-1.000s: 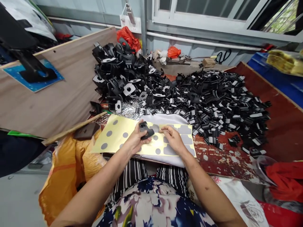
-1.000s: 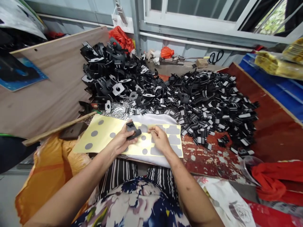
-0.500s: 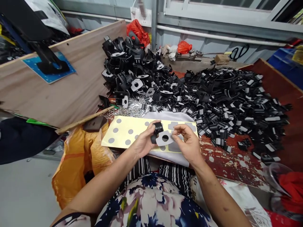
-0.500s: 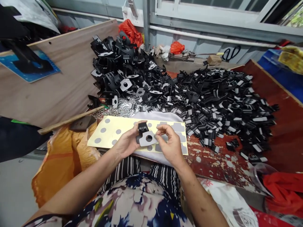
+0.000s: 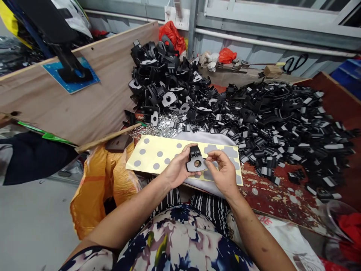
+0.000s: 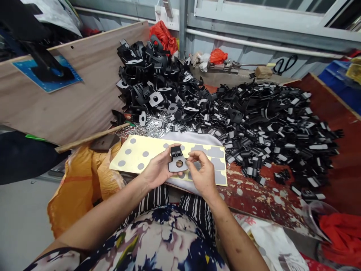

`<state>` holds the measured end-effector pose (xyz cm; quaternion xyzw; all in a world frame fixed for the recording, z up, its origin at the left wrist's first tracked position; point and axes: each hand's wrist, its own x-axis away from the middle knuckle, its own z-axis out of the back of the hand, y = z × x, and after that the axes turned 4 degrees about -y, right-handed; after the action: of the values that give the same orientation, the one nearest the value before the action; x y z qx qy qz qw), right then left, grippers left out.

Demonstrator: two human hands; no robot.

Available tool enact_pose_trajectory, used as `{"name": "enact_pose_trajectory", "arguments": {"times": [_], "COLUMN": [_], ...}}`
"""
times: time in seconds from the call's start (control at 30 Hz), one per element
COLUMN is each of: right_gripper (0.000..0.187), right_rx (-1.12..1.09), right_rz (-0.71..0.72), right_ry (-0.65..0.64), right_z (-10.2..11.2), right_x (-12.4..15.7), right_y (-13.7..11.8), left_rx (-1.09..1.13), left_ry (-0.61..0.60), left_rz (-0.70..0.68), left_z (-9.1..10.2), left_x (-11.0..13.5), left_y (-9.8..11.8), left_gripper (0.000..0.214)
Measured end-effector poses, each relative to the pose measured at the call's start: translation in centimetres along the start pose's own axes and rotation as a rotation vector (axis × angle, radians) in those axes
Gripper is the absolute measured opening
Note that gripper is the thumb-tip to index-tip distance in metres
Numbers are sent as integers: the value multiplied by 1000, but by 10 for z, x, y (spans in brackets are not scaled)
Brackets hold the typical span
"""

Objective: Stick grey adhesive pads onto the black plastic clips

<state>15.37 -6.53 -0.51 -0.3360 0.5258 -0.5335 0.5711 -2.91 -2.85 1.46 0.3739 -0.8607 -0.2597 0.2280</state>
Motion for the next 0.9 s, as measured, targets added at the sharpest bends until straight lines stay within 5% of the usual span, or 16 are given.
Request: {"name": "enact_pose_trajectory", "arguments": {"times": [0.43,0.6,0.77,0.9], "right_gripper": [18,19,38,52], "right_rx": [48,185,428,475], "right_rz": [16,118,300,289], "right_ry": [-5,-39,-66,-102], "right_z": [-4,-5,-7,-10], "right_x": [-1,-2,4,10], "right_y": [0,-5,-11,-14], "left_rx": [37,-104,-214,-230], "left_ry": [-4,-4,31,29], "left_rz": [2,-45,-81,-105], "left_z": [1,0,0,4], "left_x": [1,3,6,7], "left_y": [0,-5,-11,-20], "left_gripper": [45,74,83,72]}}
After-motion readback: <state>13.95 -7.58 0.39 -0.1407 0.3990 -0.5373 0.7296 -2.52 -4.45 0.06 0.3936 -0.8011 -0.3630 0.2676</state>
